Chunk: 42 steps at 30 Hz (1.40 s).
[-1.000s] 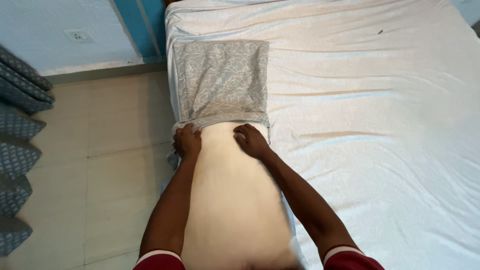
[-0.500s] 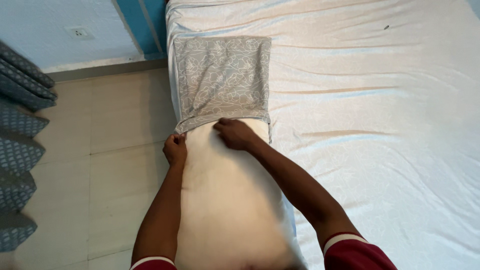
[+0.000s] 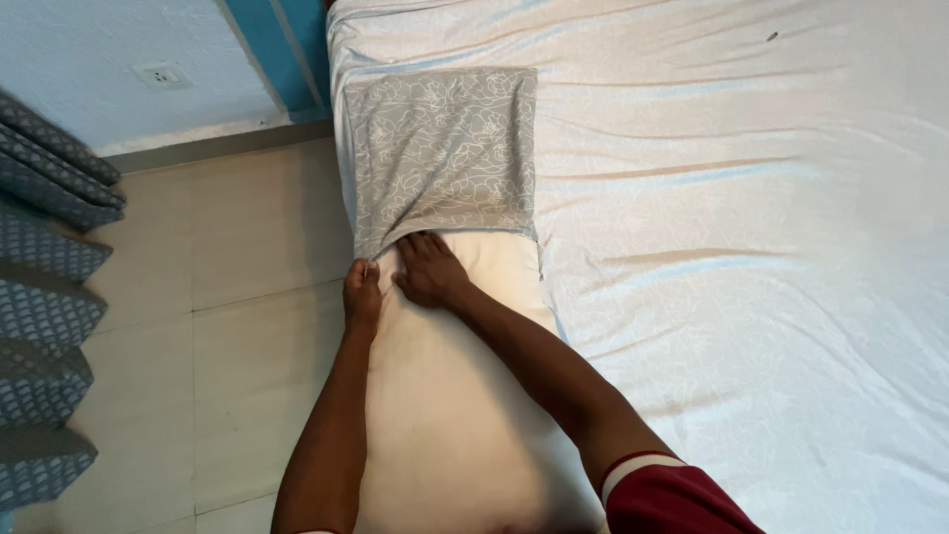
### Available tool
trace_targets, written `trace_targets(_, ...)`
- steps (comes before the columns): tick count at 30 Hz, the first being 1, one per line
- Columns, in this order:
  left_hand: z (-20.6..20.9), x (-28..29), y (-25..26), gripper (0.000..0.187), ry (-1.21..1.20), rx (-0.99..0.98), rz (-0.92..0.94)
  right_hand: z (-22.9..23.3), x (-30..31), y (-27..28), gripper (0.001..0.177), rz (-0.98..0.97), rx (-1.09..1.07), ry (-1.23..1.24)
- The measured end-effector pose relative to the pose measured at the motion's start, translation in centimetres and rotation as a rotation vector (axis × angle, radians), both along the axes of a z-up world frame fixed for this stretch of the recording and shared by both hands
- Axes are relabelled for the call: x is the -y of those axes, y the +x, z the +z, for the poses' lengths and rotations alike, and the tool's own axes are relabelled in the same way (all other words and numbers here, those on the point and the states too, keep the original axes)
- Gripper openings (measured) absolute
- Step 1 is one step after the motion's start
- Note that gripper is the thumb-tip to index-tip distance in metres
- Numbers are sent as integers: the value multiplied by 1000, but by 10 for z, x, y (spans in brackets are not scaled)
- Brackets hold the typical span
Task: The person removes a pillow and a folded pillowcase from a closet, places them on a bed, and proceeds to unfold the pillowcase and slide it onto the pillow.
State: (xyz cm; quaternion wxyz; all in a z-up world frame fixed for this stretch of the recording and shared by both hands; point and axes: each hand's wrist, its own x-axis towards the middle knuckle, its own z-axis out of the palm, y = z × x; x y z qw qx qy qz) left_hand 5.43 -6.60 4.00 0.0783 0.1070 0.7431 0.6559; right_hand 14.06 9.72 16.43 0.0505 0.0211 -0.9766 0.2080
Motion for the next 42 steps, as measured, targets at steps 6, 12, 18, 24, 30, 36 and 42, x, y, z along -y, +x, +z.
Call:
trace_targets(6, 38, -11, 17, 29, -194, -80, -34, -6, -12, -7, 79, -131, 123, 46)
trace_targets(12, 62, -12, 33, 28, -326, -186, 1, -37, -18, -14, 80, -140, 27, -12)
trace_targets(18, 82, -5, 43, 29, -351, -346, -109, -24, -23, -13, 58, -157, 132, 50)
trace_targets(24, 74, 22, 34, 17, -485, -530, -41, -30, -17, 3, 41, -224, -174, -134)
trace_targets(30, 88, 33, 18, 15, -719, -430, 127, -30, -13, 12, 45, -209, -298, -122)
trace_targets(36, 102, 36, 2, 15, -849, -495, 209, -8, -12, 21, 39, -184, -392, -199)
trace_targets(42, 91, 36, -6, 28, -1032, -49, 9, -13, -16, 26, 32, -214, -385, -289)
